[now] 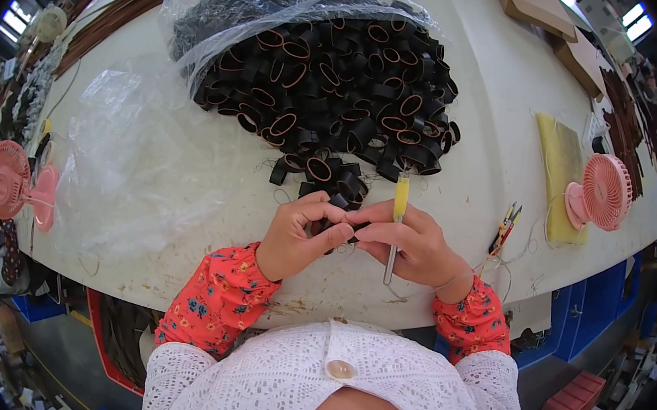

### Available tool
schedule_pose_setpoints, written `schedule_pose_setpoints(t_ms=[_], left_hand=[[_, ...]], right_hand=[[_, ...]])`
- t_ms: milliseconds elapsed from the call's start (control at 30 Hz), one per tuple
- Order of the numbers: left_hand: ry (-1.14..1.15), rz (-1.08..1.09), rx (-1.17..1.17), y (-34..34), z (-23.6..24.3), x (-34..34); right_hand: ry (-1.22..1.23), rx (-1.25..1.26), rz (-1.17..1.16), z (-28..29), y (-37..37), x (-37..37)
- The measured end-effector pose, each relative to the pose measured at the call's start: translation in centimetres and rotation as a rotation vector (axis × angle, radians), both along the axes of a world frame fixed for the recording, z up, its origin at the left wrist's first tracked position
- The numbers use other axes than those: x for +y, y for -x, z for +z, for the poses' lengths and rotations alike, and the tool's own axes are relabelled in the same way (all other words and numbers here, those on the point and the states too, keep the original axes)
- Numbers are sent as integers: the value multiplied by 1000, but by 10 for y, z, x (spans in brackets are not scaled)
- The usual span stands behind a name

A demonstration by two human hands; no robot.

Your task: Applying edge finish or burnishing small leather loops using an electric tool.

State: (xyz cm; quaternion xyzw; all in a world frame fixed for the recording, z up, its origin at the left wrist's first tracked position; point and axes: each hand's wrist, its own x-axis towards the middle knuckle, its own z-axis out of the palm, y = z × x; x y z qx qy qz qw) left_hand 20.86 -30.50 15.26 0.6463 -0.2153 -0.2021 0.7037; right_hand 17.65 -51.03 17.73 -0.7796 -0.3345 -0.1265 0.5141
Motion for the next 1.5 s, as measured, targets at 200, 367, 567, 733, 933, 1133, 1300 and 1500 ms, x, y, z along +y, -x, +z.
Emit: schedule_pose_setpoints(t_ms=[200,367,567,733,933,1133,1300,1500], left_hand=[[-63,293,-179,-9,6,5],[-133,314,-202,-10,20,17],[-370,334,-460,-5,33,39],[-689,742,-928,-20,52,93],[-529,629,-614,-12,50,76],[111,-23,3,15,27,-16],[250,-46,127,14,-1,-24],[-110,77,-143,11,8,-8]], right_hand=[[-130,12,-261,-2,-6,-7],[-346,67,-454,-4,-5,-7],[-265,30,-443,-6,-1,-6],[-277,54,-412,-5,2,-5],[-367,146,-308,-13,-2,0],[-171,-70,-209,-8,-2,3],[-360,126,-169,-9,2,7],[-162,71,-139,-6,-1,8]])
